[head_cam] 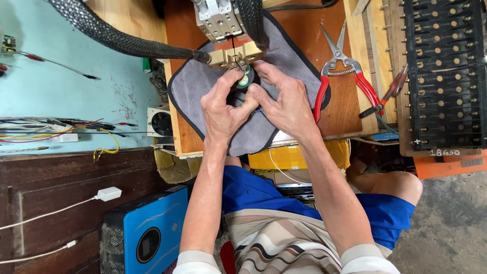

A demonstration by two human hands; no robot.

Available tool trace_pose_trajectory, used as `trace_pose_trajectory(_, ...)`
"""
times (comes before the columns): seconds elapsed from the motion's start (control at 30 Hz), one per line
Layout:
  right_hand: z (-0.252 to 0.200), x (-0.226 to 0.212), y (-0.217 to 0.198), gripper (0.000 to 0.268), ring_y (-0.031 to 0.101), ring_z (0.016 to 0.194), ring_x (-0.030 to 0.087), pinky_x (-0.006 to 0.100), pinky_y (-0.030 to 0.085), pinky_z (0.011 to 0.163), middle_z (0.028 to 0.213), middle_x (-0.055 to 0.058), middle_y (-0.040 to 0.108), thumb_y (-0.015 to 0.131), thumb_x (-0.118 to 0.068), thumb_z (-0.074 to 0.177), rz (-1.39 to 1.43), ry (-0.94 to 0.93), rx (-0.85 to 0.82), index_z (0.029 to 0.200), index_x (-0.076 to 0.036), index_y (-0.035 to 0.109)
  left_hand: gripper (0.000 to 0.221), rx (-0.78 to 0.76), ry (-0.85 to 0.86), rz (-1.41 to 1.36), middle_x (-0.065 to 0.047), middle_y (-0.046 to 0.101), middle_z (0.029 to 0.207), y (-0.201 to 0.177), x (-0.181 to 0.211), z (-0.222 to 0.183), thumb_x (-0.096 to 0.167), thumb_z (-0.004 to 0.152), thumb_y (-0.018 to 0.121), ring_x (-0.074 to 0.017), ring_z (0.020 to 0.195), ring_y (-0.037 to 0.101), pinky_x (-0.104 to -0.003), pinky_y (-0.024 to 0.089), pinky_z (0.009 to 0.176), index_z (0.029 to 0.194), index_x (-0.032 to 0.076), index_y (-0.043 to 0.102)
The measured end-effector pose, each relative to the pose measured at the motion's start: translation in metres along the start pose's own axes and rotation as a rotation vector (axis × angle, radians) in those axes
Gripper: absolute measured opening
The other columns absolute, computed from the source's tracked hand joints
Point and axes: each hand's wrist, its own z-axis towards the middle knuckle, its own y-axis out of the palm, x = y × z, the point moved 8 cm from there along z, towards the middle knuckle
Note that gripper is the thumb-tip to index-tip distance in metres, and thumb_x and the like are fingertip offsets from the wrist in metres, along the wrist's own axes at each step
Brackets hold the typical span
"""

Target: Spot welding battery cells to assemble a battery pack and using pliers to trim wires.

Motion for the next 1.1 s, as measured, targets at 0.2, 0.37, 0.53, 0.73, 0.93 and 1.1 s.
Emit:
trace_pose_trajectory(0.2,-0.001,0.002,0.0,0.04,0.062,0.123,0.045,0.052,0.052,0.103,0.123,0.031,0.069,0.07,-0.013,0.102,0.004,-0.002,-0.012,0.137,0.002,0.06,0.036,-0.022,-0.035,-0.004,-0.014,0.076,0.092,-0.004,0.0,0.001,0.021,0.084,0.084,-0.0334,0.086,0.077,-0.04,0.063,0.075,0.113,0.015,0.064)
trace_pose_trajectory(0.37,-0.001,0.002,0.002,0.04,0.061,0.126,0.042,0.052,0.051,0.105,0.126,0.029,0.068,0.069,-0.011,0.102,0.016,0.004,-0.029,0.138,0.002,0.059,0.05,-0.034,-0.143,-0.056,-0.014,0.076,0.094,-0.004,-0.005,0.003,0.023,0.08,0.087,-0.0281,0.084,0.078,-0.037,0.061,0.076,0.116,0.011,0.054)
trace_pose_trajectory(0.53,-0.001,0.01,0.006,0.042,0.059,0.13,0.04,0.05,0.049,0.107,0.132,0.027,0.067,0.068,-0.011,0.103,0.026,0.01,-0.04,0.141,0.001,0.058,0.044,-0.058,-0.152,-0.023,-0.01,0.079,0.097,-0.008,-0.003,0.005,0.024,0.08,0.086,-0.0239,0.084,0.079,-0.035,0.061,0.075,0.112,0.011,0.059)
trace_pose_trajectory(0.73,-0.001,0.004,0.006,0.041,0.057,0.131,0.038,0.051,0.048,0.108,0.134,0.027,0.065,0.068,-0.012,0.103,0.042,0.024,-0.035,0.141,0.002,0.058,0.042,-0.069,-0.158,-0.023,-0.012,0.078,0.098,-0.008,-0.002,0.007,0.024,0.08,0.085,-0.024,0.084,0.079,-0.035,0.062,0.075,0.111,0.01,0.06)
trace_pose_trajectory(0.93,-0.003,0.01,0.007,0.042,0.055,0.132,0.031,0.046,0.048,0.109,0.134,0.025,0.065,0.066,-0.007,0.103,0.042,0.004,-0.062,0.143,0.003,0.055,0.043,-0.057,-0.134,-0.044,-0.014,0.078,0.095,-0.006,-0.007,0.006,0.024,0.08,0.087,-0.0268,0.081,0.078,-0.035,0.063,0.072,0.113,0.01,0.062)
trace_pose_trajectory(1.1,-0.006,0.02,0.006,0.046,0.054,0.135,0.031,0.049,0.044,0.114,0.14,0.027,0.061,0.062,0.004,0.101,0.16,0.012,-0.128,0.146,0.004,0.052,0.048,-0.018,-0.088,-0.013,-0.008,0.08,0.094,-0.005,-0.012,0.001,0.029,0.075,0.093,-0.0207,0.081,0.078,-0.03,0.063,0.074,0.113,0.015,0.067)
